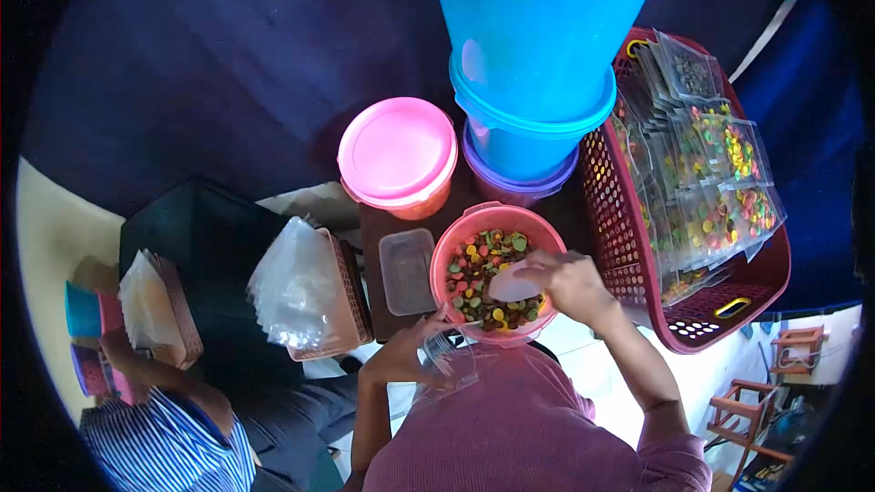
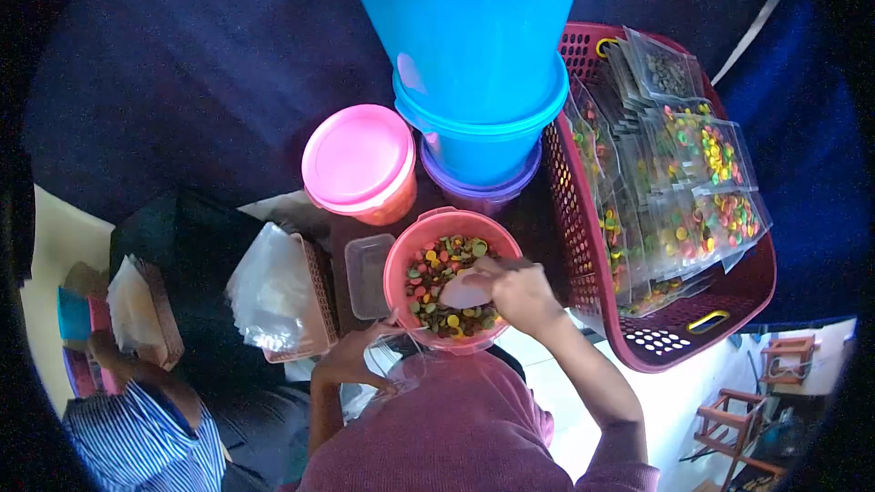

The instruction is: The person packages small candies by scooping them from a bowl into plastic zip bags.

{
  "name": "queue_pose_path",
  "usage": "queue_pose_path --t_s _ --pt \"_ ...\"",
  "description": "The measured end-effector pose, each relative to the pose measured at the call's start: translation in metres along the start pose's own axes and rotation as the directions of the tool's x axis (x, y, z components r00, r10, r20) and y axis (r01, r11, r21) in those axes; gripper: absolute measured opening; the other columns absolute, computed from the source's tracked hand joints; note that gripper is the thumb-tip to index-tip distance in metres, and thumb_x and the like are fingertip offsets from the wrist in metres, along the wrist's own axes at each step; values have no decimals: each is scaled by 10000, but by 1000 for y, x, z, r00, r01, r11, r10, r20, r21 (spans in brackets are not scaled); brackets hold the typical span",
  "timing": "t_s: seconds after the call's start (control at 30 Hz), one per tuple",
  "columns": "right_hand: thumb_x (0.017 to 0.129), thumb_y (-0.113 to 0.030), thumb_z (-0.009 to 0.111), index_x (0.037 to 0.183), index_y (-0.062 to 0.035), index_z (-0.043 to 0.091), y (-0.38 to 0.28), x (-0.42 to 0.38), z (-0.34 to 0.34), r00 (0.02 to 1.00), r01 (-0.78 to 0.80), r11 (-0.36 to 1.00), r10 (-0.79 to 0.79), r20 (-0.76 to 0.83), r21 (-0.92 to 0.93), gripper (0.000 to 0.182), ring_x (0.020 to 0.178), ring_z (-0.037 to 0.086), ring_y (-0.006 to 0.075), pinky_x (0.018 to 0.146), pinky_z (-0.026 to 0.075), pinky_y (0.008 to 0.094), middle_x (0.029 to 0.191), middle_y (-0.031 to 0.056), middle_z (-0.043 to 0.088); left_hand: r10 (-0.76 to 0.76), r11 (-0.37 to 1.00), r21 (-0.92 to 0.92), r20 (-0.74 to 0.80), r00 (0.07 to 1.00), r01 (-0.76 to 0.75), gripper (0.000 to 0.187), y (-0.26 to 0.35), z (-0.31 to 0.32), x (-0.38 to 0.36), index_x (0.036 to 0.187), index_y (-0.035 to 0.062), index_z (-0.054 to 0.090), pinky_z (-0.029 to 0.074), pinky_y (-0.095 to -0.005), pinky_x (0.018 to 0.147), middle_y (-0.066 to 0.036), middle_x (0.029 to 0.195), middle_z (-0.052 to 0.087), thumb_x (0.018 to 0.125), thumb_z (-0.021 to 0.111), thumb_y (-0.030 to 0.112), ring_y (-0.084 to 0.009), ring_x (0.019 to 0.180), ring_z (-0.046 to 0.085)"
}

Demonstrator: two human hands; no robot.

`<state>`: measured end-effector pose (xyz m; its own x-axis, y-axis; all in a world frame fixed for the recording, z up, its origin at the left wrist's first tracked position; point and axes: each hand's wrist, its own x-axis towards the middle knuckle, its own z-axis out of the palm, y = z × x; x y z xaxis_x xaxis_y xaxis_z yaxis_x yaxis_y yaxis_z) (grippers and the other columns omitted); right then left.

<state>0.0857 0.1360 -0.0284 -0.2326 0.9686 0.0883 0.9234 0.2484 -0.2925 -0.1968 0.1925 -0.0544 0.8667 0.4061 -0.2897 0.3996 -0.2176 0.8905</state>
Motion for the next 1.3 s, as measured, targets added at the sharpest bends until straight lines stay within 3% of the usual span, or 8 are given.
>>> queue_pose_path --t_s 0.1,0.2,0.37,0.73,0.93,1.1,1.2,1.3 --pt "657 -69 517 886 -178 619 -3 -12 -20 982 -84 984 108 153 -156 273 735 586 162 597 461 285 915 -22 581 -21 1000 -9 -39 999 21 901 0 6 1 1198 57 379 329 -324 918 -111 1351 218 446 777 353 -258 1099 435" --pt "672 -69 510 883 -215 622 -13 -14 6 969 54 942 30 246 -330 281 765 576 150 623 463 275 900 -19 576 -96 991 -109 -151 984 80 908 11 10 -1 1155 69 418 328 -347 918 -113 1149 492 364 823 251 -244 1068 462" --pt "645 -86 549 933 -225 606 -12 19 33 891 76 975 28 453 -209 325 822 572 169 640 475 300 908 -15 570 -114 989 -118 -178 977 94 961 16 12 -1 1194 58 384 333 -343 914 -132 1115 509 362 823 256 -238 1052 473" --pt "645 -92 552 822 -91 616 1 30 80 995 -91 979 84 -48 -181 188 613 611 192 507 497 303 932 69 565 -52 997 -58 -125 991 45 948 10 10 0 1200 87 383 294 -382 947 -120 1237 403 389 808 337 -260 1121 407" --pt "606 -58 563 970 -129 577 3 10 34 916 -183 959 246 316 -216 371 821 571 191 625 496 316 935 48 563 14 999 -51 3 1000 -14 1048 5 -2 1 1259 96 211 188 -441 978 -90 1264 369 423 786 360 -254 1158 363" --pt "626 -46 548 947 -105 575 14 25 59 966 -257 956 254 -37 -144 327 747 582 221 556 497 315 912 89 548 41 994 94 145 989 -55 1198 -1 -11 6 1323 86 -19 77 -509 1004 -86 1215 421 477 742 460 -258 1145 375" --pt "632 -56 554 913 -99 577 -8 34 71 853 -323 914 394 343 -246 286 765 580 218 563 499 326 900 82 550 -31 999 45 187 982 23 1177 2 -12 6 1324 81 13 71 -511 1004 -86 1242 389 478 742 455 -259 1150 369" --pt "648 -82 557 856 -98 578 -13 19 71 933 -243 956 277 230 -167 209 838 565 217 571 504 327 887 64 554 14 1000 10 114 993 -16 1156 -1 -11 4 1323 76 44 63 -507 1006 -88 1227 409 481 742 450 -257 1154 364"
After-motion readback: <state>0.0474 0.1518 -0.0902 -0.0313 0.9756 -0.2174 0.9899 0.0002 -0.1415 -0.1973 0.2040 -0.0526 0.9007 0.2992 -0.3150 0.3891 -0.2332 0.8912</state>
